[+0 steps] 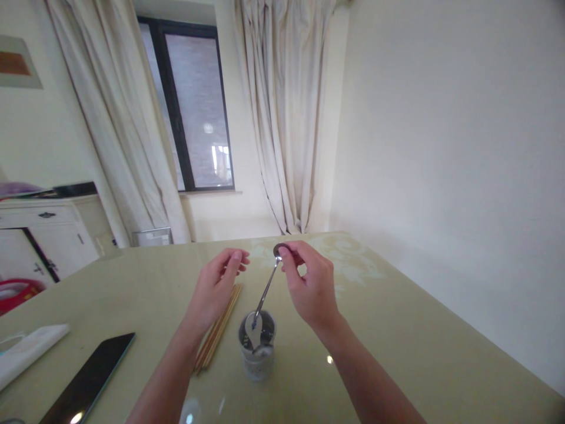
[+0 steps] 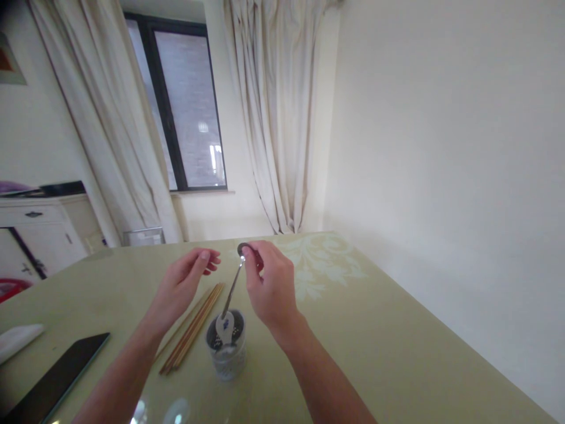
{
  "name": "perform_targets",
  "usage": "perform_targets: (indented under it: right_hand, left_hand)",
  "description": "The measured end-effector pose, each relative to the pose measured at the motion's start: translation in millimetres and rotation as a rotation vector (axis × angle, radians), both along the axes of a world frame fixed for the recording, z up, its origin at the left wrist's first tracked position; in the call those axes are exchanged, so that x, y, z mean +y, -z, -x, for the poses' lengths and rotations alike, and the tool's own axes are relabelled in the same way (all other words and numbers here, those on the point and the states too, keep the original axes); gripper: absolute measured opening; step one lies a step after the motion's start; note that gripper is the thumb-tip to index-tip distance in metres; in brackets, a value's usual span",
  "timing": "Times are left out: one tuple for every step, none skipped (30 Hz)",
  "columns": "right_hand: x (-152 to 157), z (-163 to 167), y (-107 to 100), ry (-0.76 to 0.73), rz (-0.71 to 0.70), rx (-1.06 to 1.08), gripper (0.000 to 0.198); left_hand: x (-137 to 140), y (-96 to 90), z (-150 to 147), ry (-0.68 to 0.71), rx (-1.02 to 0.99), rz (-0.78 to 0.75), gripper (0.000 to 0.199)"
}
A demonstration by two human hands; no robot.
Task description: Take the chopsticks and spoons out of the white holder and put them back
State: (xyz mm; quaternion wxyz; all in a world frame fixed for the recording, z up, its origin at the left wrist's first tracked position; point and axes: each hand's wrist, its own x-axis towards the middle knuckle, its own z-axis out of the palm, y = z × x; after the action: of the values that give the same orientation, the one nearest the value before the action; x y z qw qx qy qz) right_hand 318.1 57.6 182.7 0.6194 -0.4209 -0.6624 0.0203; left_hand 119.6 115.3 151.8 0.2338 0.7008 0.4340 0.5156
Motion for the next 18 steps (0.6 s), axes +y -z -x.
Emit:
perform_targets:
  right_hand:
    - [-3, 3, 0, -0.010, -0.027, 0.022, 0.019]
    - [-5, 5, 0, -0.022, -0.052, 0.036, 0.018]
    - [-7, 7, 0, -0.033, -0.074, 0.036, 0.017]
    - [-8, 8, -1, -0.042, -0.086, 0.021, 0.016]
    - [-9, 8, -2, -0.048, -0.085, -0.004, 0.015]
    - [-9, 7, -4, -0.051, -0.065, -0.032, 0.013]
    - [-10, 6, -6, -0.052, -0.025, -0.058, 0.010]
    - [-11, 3, -8, -0.053, 0.031, -0.085, 0.011]
    - [-12, 0, -11, -0.058, 0.098, -0.118, 0.016]
    - [-15, -4, -14, -0.070, 0.172, -0.167, 0.021]
    - [-18, -7, -16, -0.091, 0.246, -0.233, 0.024]
    - [-21, -9, -17, -0.122, 0.316, -0.316, 0.026]
    - [-25, -11, -18, -0.164, 0.375, -0.411, 0.028]
    - [-28, -12, -17, -0.212, 0.422, -0.508, 0.031]
    - [-31, -12, -15, -0.259, 0.454, -0.603, 0.036]
    - [-33, -10, -12, -0.298, 0.470, -0.691, 0.042]
    - [-33, -8, -8, -0.326, 0.477, -0.770, 0.046]
    - [-33, -5, -4, -0.341, 0.479, -0.840, 0.050]
  left_hand:
    - [-14, -10.7, -11, 0.093, -0.048, 0.004, 0.045]
    - [-27, -19.0, -20, 0.178, -0.080, 0.024, 0.044]
    - [-38, -24.8, -28, 0.250, -0.081, 0.045, 0.042]
    - [-46, -28.4, -34, 0.294, -0.068, 0.062, 0.040]
    - [-50, -29.9, -36, 0.307, -0.046, 0.068, 0.038]
    - [-49, -29.5, -35, 0.288, -0.019, 0.063, 0.038]
    - [-45, -27.3, -30, 0.241, 0.007, 0.052, 0.039]
    - [-36, -23.2, -23, 0.178, 0.035, 0.046, 0.040]
    - [-25, -17.2, -12, 0.103, 0.071, 0.050, 0.041]
    - [-12, -9.3, 0, 0.020, 0.120, 0.072, 0.043]
    - [3, 0.4, 13, -0.062, 0.197, 0.119, 0.044]
    - [17, 11.5, 28, -0.166, 0.299, 0.171, 0.043]
    - [29, 23.6, 42, -0.274, 0.437, 0.249, 0.042]
    - [40, 35.9, 55, -0.383, 0.573, 0.334, 0.041]
    - [48, 48.1, 66, -0.445, 0.617, 0.378, 0.041]
    - [53, 59.5, 76, -0.489, 0.650, 0.411, 0.042]
    - [56, 70.0, 84, -0.527, 0.674, 0.439, 0.041]
    - [58, 79.4, 90, -0.548, 0.684, 0.455, 0.041]
